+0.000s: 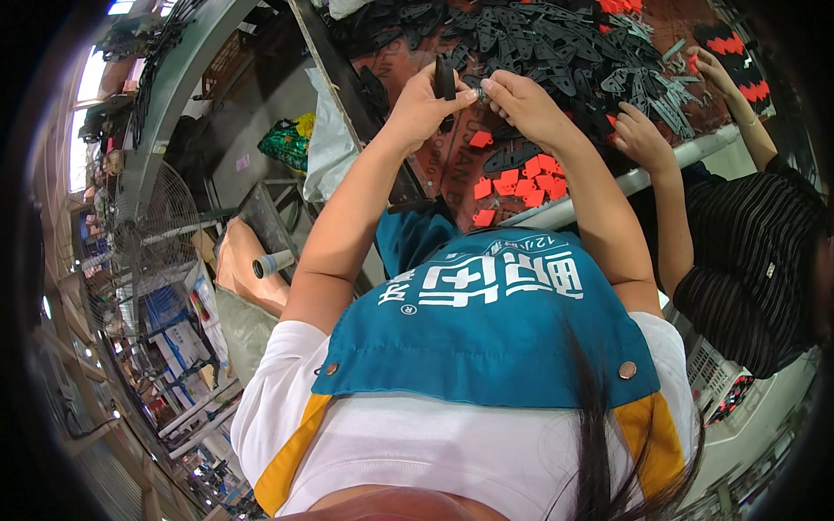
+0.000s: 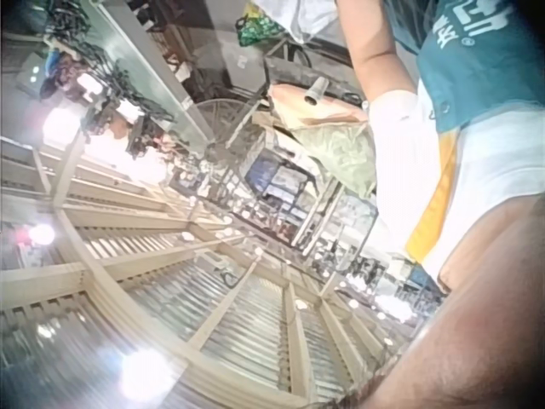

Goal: The person repeatedly picks up black plastic components and small metal fasteners from a table, inserts the fasteners into the components, and places the assembled units back on the table. The task is performed by hand without visible tools, and the workspace contains piles of both black and red parts.

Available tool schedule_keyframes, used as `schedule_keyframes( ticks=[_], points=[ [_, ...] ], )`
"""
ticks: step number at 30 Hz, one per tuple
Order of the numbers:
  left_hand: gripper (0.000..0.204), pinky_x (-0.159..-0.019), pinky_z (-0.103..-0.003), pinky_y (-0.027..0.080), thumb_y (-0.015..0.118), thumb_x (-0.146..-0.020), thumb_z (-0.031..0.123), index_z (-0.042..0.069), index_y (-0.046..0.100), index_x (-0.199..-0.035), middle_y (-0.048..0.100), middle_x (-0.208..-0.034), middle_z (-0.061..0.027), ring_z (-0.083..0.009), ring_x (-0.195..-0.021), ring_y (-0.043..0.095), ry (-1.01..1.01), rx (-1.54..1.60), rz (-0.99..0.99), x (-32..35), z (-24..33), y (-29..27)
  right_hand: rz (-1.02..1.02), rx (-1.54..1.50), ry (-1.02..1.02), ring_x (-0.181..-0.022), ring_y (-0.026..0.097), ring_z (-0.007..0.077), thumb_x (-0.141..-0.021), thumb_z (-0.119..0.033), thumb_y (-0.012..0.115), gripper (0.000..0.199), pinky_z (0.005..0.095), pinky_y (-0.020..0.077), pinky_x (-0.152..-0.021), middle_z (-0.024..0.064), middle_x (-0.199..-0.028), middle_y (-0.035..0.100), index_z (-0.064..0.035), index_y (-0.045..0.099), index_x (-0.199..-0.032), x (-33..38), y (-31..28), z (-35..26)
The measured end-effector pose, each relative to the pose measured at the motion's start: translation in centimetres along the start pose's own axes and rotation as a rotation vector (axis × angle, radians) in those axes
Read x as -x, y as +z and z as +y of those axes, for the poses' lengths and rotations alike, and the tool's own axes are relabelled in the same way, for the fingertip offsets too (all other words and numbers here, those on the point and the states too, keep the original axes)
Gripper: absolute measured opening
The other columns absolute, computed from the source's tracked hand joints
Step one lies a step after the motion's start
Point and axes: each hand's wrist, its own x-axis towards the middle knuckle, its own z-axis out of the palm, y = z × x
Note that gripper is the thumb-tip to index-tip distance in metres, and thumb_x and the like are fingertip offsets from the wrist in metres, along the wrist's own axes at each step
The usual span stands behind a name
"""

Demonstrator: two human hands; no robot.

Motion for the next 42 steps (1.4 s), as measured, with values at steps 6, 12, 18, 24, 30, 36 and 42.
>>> schedule_keyframes(
  ticks=[6, 12, 18, 24, 30, 36, 42],
  points=[
    [0.029, -0.067, -0.022, 0.043, 0.074, -0.075, 0.012, 0.004, 0.054, -0.093, 0.057, -0.080, -0.0001, -0.0076, -0.072, 0.053, 0.007, 0.054, 0.051, -0.3, -0.8, 0.5, 0.001, 0.032, -0.009, -0.062, 0.038, 0.0042, -0.095, -0.027, 0.045, 0.024, 0.0187, 0.0345, -0.057, -0.0056, -0.069, 0.044, -0.0088, 0.048, -0.080, -0.2, -0.4, 0.2],
    [0.028, -0.066, -0.024, 0.044, 0.076, -0.073, 0.013, 0.002, 0.055, -0.089, 0.059, -0.077, -0.0012, -0.0094, -0.071, 0.054, 0.039, -0.047, 0.034, -0.1, -0.6, 0.4, -0.069, 0.097, 0.033, -0.062, 0.039, 0.0039, -0.095, -0.026, 0.048, 0.023, 0.0184, 0.0347, -0.056, -0.0058, -0.069, 0.045, -0.0083, 0.049, -0.080, -0.4, -1.4, 0.1],
    [0.030, -0.066, -0.024, 0.045, 0.077, -0.072, 0.012, 0.001, 0.054, -0.088, 0.059, -0.075, -0.0032, -0.0106, -0.070, 0.056, -0.127, 0.249, -0.095, -0.4, -1.5, -0.2, 0.109, 0.185, -0.140, -0.066, 0.048, 0.0060, -0.092, -0.025, 0.052, 0.023, 0.0202, 0.0396, -0.057, -0.0003, -0.075, 0.054, -0.0033, 0.056, -0.086, -0.8, -0.6, 0.8],
    [0.026, -0.065, -0.025, 0.047, 0.075, -0.073, 0.011, 0.002, 0.053, -0.084, 0.062, -0.075, -0.0031, -0.0098, -0.068, 0.057, 0.106, -0.185, 0.154, -0.1, -0.5, 0.6, 0.129, -0.578, 0.058, -0.078, 0.055, 0.0120, -0.092, -0.019, 0.051, 0.018, 0.0273, 0.0472, -0.069, 0.0048, -0.090, 0.058, -0.0012, 0.055, -0.094, -1.5, -0.3, 1.4],
    [0.032, -0.065, -0.028, 0.048, 0.074, -0.074, 0.023, 0.000, 0.054, -0.084, 0.064, -0.075, -0.0062, -0.0123, -0.069, 0.059, 0.282, -0.411, 0.284, -0.5, -1.2, 1.2, 0.110, -0.925, 0.073, -0.077, 0.055, 0.0139, -0.091, -0.015, 0.052, 0.014, 0.0290, 0.0469, -0.070, 0.0051, -0.086, 0.057, -0.0013, 0.054, -0.094, -2.1, 1.5, 2.2],
    [0.023, -0.069, -0.025, 0.047, 0.070, -0.078, 0.008, 0.003, 0.051, -0.089, 0.064, -0.087, -0.0058, -0.0108, -0.078, 0.058, 0.220, 0.049, 0.276, -1.4, -2.8, -0.9, 0.101, -0.621, 0.053, -0.071, 0.049, 0.0084, -0.089, -0.012, 0.057, 0.008, 0.0220, 0.0399, -0.063, -0.0005, -0.079, 0.054, -0.0047, 0.055, -0.091, -1.9, 1.2, 1.2],
    [0.022, -0.079, -0.027, 0.046, 0.067, -0.080, 0.003, 0.003, 0.047, -0.089, 0.063, -0.094, -0.0101, -0.0129, -0.088, 0.057, 0.217, 0.035, 0.109, -1.5, -2.7, -0.8, 0.020, -0.565, 0.018, -0.069, 0.049, 0.0061, -0.087, -0.015, 0.061, 0.013, 0.0197, 0.0402, -0.061, -0.0011, -0.076, 0.054, -0.0039, 0.056, -0.092, -1.8, 0.9, 1.4]
  ],
)
